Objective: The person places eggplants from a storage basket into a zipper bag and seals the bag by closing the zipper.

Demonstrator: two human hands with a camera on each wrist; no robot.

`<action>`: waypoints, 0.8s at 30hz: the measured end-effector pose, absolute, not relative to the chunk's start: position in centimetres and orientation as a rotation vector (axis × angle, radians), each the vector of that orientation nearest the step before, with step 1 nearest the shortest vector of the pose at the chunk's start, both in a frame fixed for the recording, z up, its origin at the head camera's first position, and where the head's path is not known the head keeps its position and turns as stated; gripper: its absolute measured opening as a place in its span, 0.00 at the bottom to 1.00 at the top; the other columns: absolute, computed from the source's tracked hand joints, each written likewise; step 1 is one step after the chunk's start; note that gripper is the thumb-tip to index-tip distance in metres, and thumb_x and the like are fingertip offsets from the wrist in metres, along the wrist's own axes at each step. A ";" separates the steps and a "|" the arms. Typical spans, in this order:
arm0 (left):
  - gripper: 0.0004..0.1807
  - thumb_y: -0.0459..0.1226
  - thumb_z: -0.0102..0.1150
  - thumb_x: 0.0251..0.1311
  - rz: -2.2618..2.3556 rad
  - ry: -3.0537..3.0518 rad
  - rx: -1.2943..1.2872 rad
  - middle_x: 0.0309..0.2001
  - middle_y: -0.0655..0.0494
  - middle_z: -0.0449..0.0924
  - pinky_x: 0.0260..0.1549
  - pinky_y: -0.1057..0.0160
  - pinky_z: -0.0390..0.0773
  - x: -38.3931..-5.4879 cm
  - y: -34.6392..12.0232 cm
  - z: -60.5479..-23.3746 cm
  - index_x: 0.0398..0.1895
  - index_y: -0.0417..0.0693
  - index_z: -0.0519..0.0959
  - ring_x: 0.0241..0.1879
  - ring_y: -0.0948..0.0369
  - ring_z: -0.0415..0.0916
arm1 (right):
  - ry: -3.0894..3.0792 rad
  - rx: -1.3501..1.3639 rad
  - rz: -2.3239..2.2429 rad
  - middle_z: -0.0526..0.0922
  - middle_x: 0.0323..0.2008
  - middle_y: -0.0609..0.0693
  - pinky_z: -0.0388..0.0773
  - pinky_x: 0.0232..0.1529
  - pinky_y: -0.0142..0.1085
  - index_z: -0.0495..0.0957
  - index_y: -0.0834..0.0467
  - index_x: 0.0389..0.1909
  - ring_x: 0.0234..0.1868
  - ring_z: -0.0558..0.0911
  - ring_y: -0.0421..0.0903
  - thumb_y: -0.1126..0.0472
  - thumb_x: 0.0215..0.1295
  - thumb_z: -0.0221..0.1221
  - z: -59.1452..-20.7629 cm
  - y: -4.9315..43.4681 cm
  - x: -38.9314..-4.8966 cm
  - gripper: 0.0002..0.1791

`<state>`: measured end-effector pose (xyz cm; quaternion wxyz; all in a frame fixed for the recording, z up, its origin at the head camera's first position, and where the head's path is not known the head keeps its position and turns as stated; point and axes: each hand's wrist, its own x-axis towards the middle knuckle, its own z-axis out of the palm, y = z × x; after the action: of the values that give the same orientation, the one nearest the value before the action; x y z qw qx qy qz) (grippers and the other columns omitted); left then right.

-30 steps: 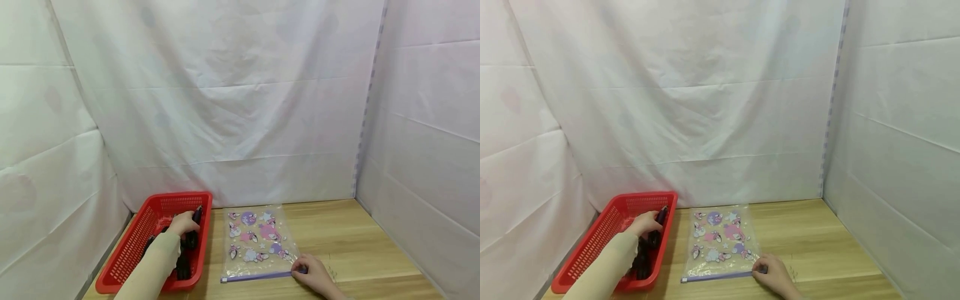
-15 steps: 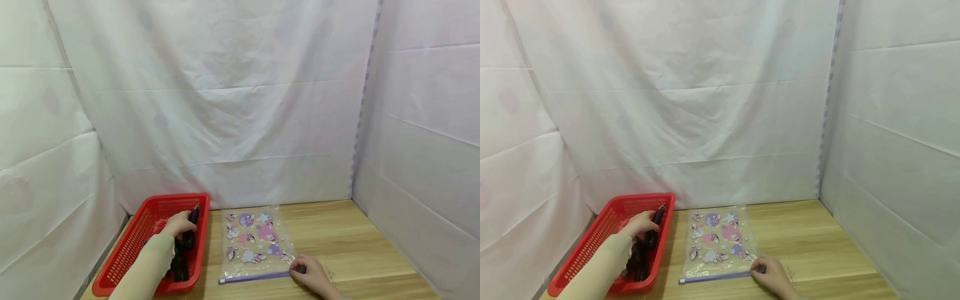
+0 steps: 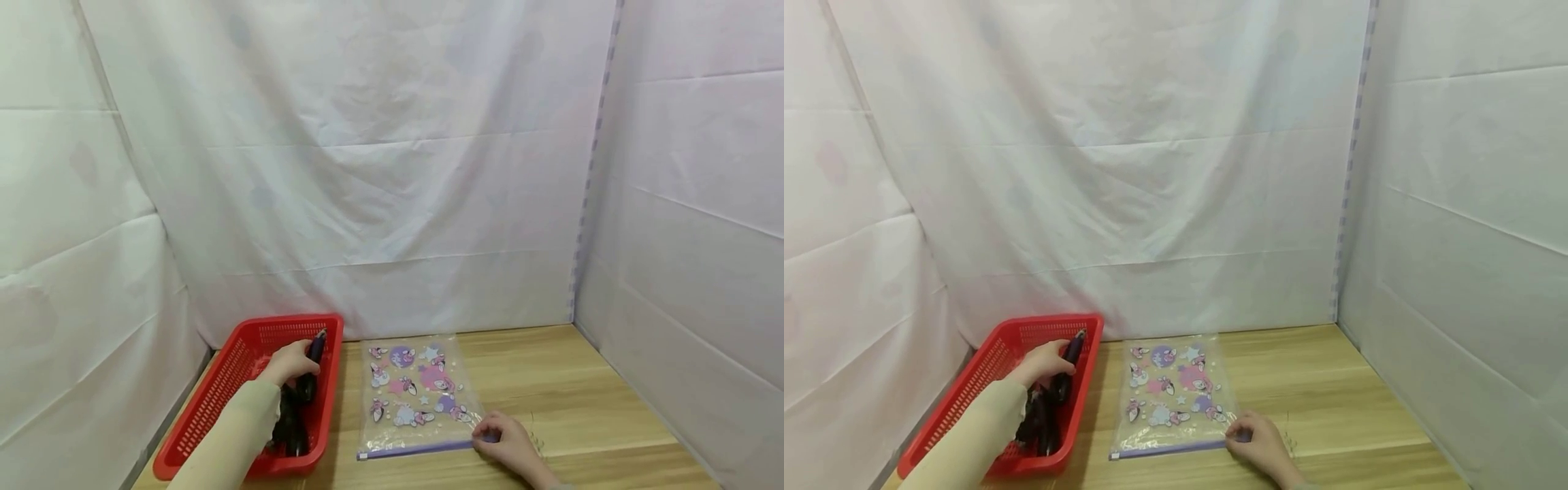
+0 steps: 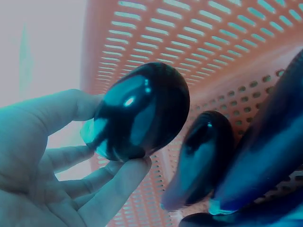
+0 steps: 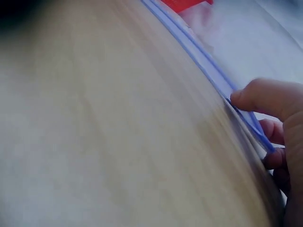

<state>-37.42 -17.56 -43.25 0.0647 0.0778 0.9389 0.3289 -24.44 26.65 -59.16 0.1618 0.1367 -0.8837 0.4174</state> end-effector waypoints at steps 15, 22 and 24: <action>0.43 0.36 0.69 0.47 0.919 2.865 0.240 0.52 0.40 0.75 0.22 0.53 0.79 -36.7 -16.1 -42.7 0.70 0.41 0.64 0.30 0.53 0.74 | -2.636 0.264 1.334 0.80 0.30 0.39 0.68 0.33 0.32 0.86 0.46 0.26 0.31 0.73 0.35 0.54 0.51 0.72 -58.3 27.1 -24.9 0.04; 0.42 0.37 0.69 0.48 0.933 2.868 0.281 0.55 0.40 0.74 0.23 0.55 0.77 -36.1 -16.2 -42.8 0.70 0.41 0.65 0.29 0.54 0.74 | -2.627 0.231 1.356 0.80 0.30 0.39 0.67 0.34 0.32 0.86 0.47 0.26 0.31 0.73 0.35 0.54 0.50 0.72 -58.2 27.0 -24.7 0.05; 0.42 0.37 0.69 0.49 0.936 2.874 0.275 0.55 0.40 0.74 0.24 0.55 0.76 -35.9 -16.4 -42.7 0.69 0.42 0.65 0.29 0.54 0.74 | -2.624 0.246 1.363 0.80 0.30 0.39 0.67 0.34 0.31 0.86 0.47 0.27 0.31 0.72 0.35 0.53 0.51 0.72 -58.4 26.9 -24.7 0.05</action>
<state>-35.93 -16.43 -42.74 0.0533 0.0906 0.9456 0.3080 -24.74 26.87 -58.36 0.0870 0.0828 -0.8810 0.4576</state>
